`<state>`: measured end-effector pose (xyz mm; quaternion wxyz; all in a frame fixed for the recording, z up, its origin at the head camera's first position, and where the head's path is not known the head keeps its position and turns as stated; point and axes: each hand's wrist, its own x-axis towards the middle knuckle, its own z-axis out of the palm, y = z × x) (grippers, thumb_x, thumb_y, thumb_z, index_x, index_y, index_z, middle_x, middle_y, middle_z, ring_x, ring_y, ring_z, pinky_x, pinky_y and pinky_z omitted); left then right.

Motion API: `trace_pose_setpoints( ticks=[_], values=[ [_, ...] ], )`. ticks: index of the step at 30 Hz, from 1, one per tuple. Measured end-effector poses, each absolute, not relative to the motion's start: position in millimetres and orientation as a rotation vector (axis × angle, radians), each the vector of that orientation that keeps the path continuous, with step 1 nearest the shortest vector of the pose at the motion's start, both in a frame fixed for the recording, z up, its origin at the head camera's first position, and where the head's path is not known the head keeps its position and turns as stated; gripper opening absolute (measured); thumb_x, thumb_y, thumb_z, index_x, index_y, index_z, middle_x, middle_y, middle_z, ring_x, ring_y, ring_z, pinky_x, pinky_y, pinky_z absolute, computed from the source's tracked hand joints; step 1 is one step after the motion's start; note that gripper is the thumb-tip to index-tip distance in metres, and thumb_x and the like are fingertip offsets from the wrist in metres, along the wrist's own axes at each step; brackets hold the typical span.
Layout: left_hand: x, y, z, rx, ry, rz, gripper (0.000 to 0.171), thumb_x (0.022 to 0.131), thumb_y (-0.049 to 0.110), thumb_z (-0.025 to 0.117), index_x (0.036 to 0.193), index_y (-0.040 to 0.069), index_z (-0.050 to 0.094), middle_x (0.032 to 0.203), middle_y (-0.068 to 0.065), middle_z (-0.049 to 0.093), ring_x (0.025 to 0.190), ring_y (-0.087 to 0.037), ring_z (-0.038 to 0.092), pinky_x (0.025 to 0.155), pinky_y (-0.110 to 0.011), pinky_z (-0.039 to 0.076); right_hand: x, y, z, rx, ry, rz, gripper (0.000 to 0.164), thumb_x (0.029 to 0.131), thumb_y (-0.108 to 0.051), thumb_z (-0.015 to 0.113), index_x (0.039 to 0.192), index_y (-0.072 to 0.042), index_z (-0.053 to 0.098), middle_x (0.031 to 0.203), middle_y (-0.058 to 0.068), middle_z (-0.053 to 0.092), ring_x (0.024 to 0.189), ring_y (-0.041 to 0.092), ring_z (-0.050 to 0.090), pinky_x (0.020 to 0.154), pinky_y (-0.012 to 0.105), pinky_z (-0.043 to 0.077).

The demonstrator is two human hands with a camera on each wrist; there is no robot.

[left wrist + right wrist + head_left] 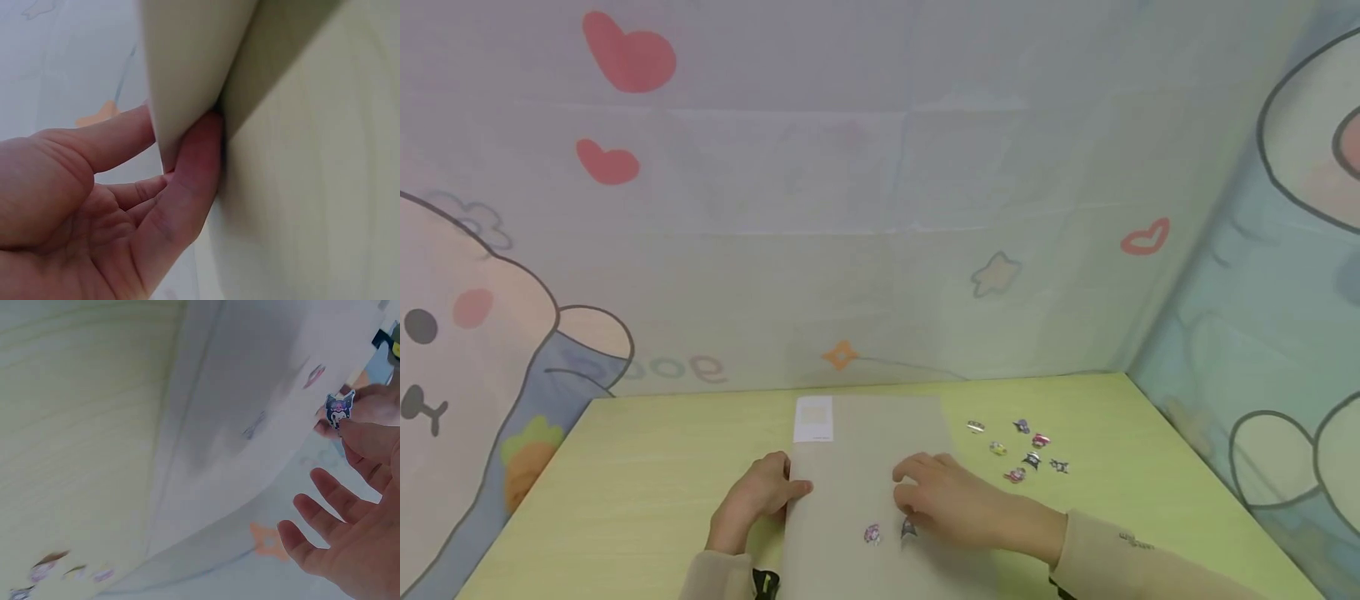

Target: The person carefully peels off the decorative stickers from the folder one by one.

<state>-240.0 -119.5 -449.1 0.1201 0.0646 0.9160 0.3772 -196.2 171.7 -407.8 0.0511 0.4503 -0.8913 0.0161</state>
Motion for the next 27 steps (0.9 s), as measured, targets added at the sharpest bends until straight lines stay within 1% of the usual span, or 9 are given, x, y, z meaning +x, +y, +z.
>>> trace_pose_setpoints(
  ticks=[3,7,10,13,15,17,21,24,27],
  values=[
    [-239.0,-118.5,-448.8,0.192,2.678,1.093,0.024,0.091,0.015,0.069,0.088,-0.002,0.052,0.075,-0.01,0.059,0.06,-0.021,0.064,0.062,-0.035,0.051,-200.6,190.5,-407.5,1.294,-2.754,0.099,0.011,0.089,-0.013,0.071,0.087,-0.02,0.062,0.124,0.006,0.059,0.121,0.023,0.05,0.096,0.044,0.042],
    [-239.0,-118.2,-448.4,0.193,2.683,1.086,0.025,0.092,0.016,0.069,0.087,-0.001,0.052,0.075,-0.01,0.059,0.06,-0.021,0.064,0.062,-0.035,0.05,-209.1,213.9,-407.9,1.197,-2.764,0.163,0.017,0.087,-0.01,0.072,0.083,-0.019,0.059,0.119,0.006,0.059,0.119,0.028,0.051,0.093,0.05,0.043],
    [-239.3,-119.0,-448.6,0.191,2.695,1.072,0.025,0.092,0.017,0.069,0.088,-0.001,0.051,0.075,-0.009,0.058,0.062,-0.02,0.061,0.061,-0.034,0.048,-215.4,230.5,-406.0,1.149,-2.768,0.213,0.021,0.086,-0.008,0.073,0.081,-0.019,0.056,0.117,0.008,0.058,0.115,0.031,0.053,0.087,0.053,0.044],
    [-239.5,-119.8,-449.7,0.195,2.705,1.058,0.027,0.091,0.018,0.07,0.089,-0.001,0.051,0.076,-0.009,0.057,0.065,-0.02,0.058,0.06,-0.033,0.045,-221.5,248.0,-402.6,1.1,-2.781,0.245,0.024,0.087,-0.007,0.072,0.08,-0.021,0.054,0.12,0.011,0.058,0.115,0.036,0.052,0.082,0.057,0.044],
    [-239.3,-119.6,-450.4,0.193,2.707,1.053,0.027,0.091,0.018,0.07,0.088,0.0,0.051,0.076,-0.009,0.056,0.066,-0.021,0.055,0.059,-0.033,0.044,-226.8,260.5,-401.1,1.055,-2.789,0.258,0.025,0.089,-0.008,0.071,0.08,-0.023,0.053,0.12,0.011,0.057,0.113,0.035,0.052,0.079,0.054,0.044],
    [-239.5,-120.0,-450.3,0.185,2.703,1.058,0.027,0.091,0.019,0.07,0.088,0.0,0.051,0.076,-0.009,0.056,0.066,-0.021,0.055,0.059,-0.033,0.044,-233.9,271.4,-397.5,1.002,-2.797,0.259,0.024,0.089,-0.008,0.071,0.082,-0.024,0.054,0.12,0.01,0.057,0.112,0.036,0.051,0.078,0.054,0.043],
    [-240.3,-119.5,-450.1,0.163,2.69,1.072,0.027,0.091,0.018,0.07,0.088,0.0,0.051,0.076,-0.009,0.056,0.066,-0.021,0.058,0.06,-0.033,0.045,-250.3,290.9,-394.1,0.911,-2.807,0.242,0.021,0.089,-0.009,0.072,0.083,-0.023,0.056,0.114,0.009,0.057,0.101,0.033,0.053,0.069,0.047,0.042],
    [-241.1,-119.8,-450.6,0.159,2.682,1.077,0.027,0.091,0.018,0.071,0.088,0.0,0.051,0.076,-0.01,0.057,0.065,-0.021,0.06,0.06,-0.033,0.046,-260.3,303.1,-395.0,0.852,-2.822,0.242,0.022,0.088,-0.009,0.072,0.081,-0.021,0.054,0.11,0.009,0.058,0.094,0.032,0.053,0.065,0.046,0.041],
    [-243.6,-120.8,-450.1,0.162,2.687,1.065,0.027,0.09,0.019,0.071,0.088,0.0,0.051,0.077,-0.009,0.057,0.065,-0.02,0.059,0.061,-0.033,0.045,-268.7,314.9,-396.8,0.782,-2.853,0.257,0.023,0.088,-0.009,0.072,0.079,-0.019,0.053,0.108,0.009,0.058,0.096,0.035,0.054,0.066,0.048,0.041]
  ],
)
